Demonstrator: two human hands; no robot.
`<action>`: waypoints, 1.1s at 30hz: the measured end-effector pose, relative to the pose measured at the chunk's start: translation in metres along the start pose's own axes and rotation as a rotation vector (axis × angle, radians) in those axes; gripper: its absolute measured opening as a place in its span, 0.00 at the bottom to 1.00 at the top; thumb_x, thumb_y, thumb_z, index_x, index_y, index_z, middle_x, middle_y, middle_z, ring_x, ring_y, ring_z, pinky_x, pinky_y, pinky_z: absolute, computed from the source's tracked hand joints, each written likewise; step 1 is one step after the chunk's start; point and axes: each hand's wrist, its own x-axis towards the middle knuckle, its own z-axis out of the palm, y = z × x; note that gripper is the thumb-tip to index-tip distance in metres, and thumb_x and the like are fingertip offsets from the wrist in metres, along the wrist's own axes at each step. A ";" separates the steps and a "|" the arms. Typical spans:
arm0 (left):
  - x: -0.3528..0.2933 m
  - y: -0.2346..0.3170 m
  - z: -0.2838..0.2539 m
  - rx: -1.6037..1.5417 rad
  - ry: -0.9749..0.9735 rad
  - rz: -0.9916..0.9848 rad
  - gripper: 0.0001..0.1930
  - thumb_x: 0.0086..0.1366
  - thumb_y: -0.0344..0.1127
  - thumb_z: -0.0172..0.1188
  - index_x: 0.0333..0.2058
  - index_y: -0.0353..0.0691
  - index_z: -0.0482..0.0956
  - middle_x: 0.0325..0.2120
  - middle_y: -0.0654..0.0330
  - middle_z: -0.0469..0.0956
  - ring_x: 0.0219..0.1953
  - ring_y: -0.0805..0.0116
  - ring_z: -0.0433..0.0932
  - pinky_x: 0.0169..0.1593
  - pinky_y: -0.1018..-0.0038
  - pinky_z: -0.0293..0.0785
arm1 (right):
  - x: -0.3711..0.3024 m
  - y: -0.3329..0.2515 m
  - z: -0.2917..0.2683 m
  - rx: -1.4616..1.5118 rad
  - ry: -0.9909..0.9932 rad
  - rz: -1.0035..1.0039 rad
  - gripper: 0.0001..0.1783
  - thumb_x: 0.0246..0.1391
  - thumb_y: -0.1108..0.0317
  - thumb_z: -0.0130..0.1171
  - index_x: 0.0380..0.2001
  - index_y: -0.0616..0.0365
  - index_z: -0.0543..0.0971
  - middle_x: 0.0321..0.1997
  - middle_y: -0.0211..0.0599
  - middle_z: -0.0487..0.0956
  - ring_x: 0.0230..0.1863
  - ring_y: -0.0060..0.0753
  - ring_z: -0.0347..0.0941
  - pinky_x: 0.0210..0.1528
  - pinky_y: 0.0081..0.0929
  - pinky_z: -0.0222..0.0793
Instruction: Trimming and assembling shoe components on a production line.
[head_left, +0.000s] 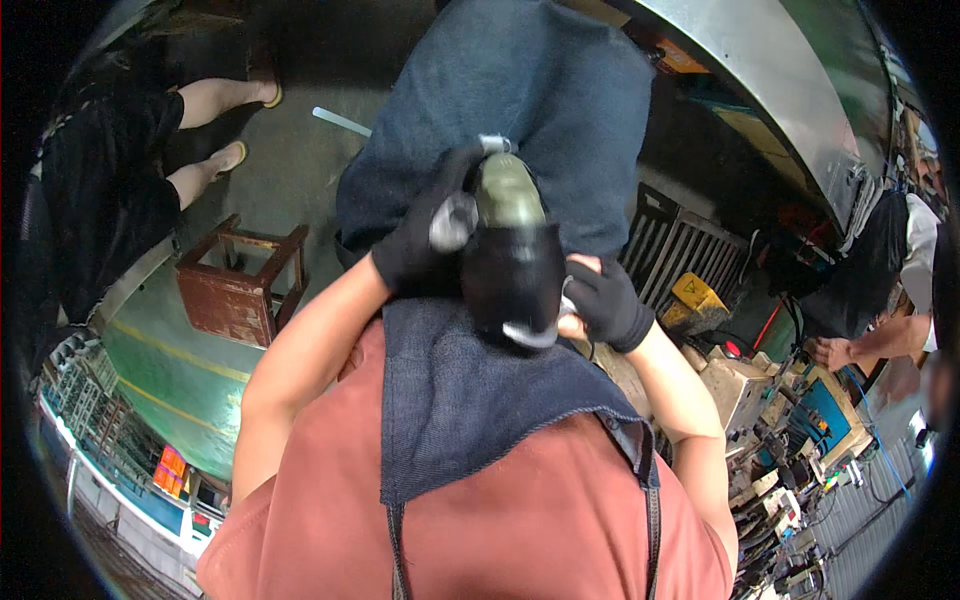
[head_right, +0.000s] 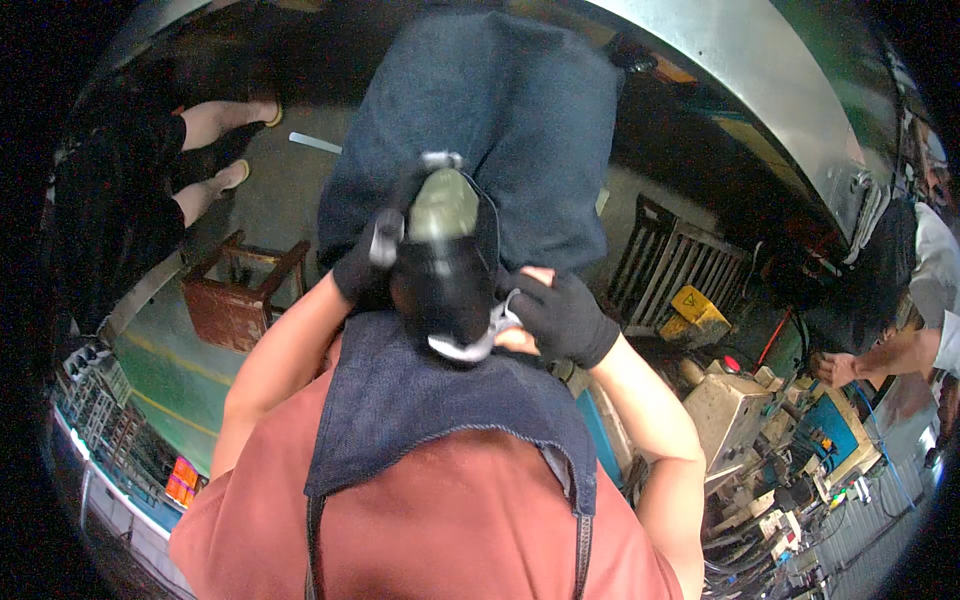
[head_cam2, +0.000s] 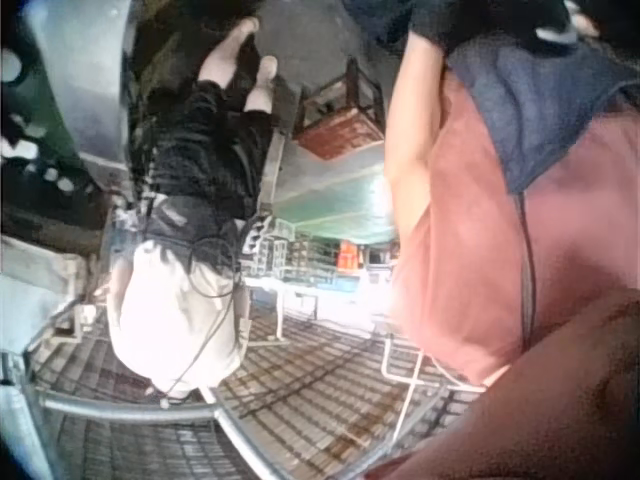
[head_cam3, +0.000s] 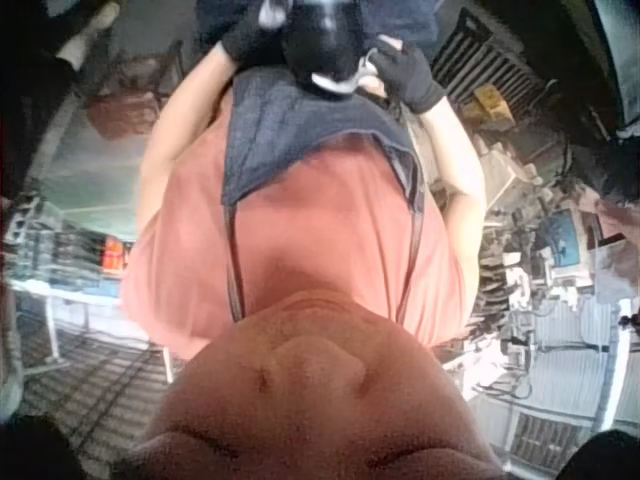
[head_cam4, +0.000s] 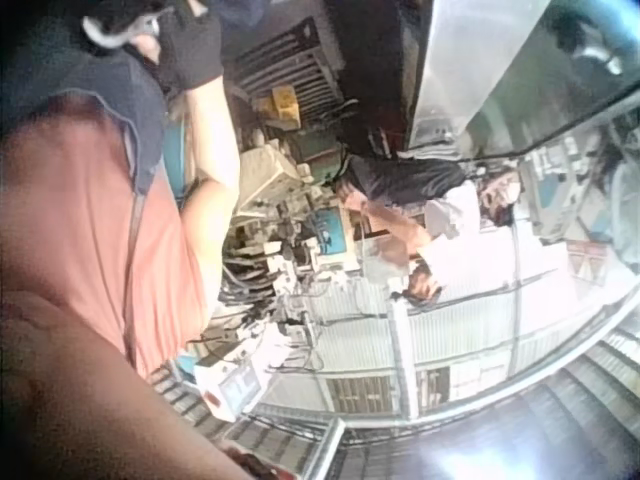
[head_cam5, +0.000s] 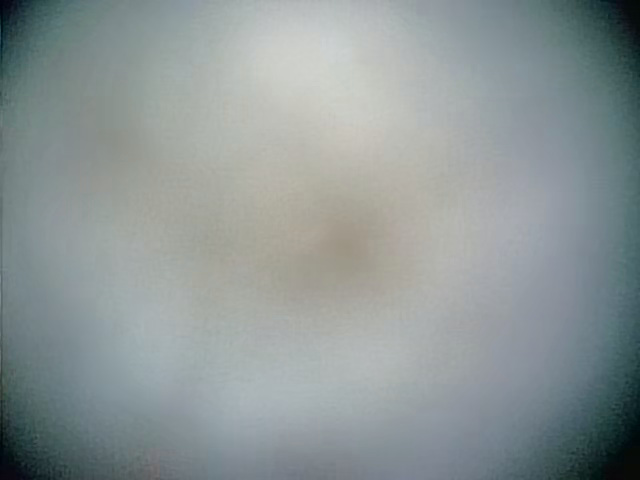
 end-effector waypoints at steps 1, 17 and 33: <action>0.013 -0.005 -0.002 0.038 0.021 0.072 0.44 0.59 0.50 0.66 0.65 0.35 0.54 0.60 0.44 0.63 0.62 0.51 0.65 0.65 0.62 0.61 | 0.009 0.001 -0.008 -0.013 0.014 0.012 0.23 0.48 0.49 0.67 0.26 0.59 0.76 0.31 0.42 0.74 0.32 0.47 0.75 0.37 0.41 0.73; 0.051 -0.027 0.005 0.485 0.341 0.252 0.29 0.65 0.38 0.57 0.61 0.27 0.66 0.55 0.39 0.73 0.57 0.48 0.75 0.59 0.64 0.70 | 0.045 0.064 -0.051 0.982 0.100 0.921 0.31 0.66 0.39 0.47 0.40 0.59 0.80 0.31 0.35 0.79 0.25 0.29 0.77 0.32 0.26 0.78; 0.023 -0.011 0.009 0.696 0.141 0.240 0.45 0.62 0.41 0.65 0.69 0.26 0.49 0.64 0.38 0.64 0.66 0.52 0.66 0.66 0.68 0.63 | 0.054 0.063 -0.050 -0.322 -0.044 0.376 0.31 0.62 0.44 0.51 0.20 0.61 0.81 0.21 0.55 0.78 0.25 0.55 0.79 0.31 0.45 0.74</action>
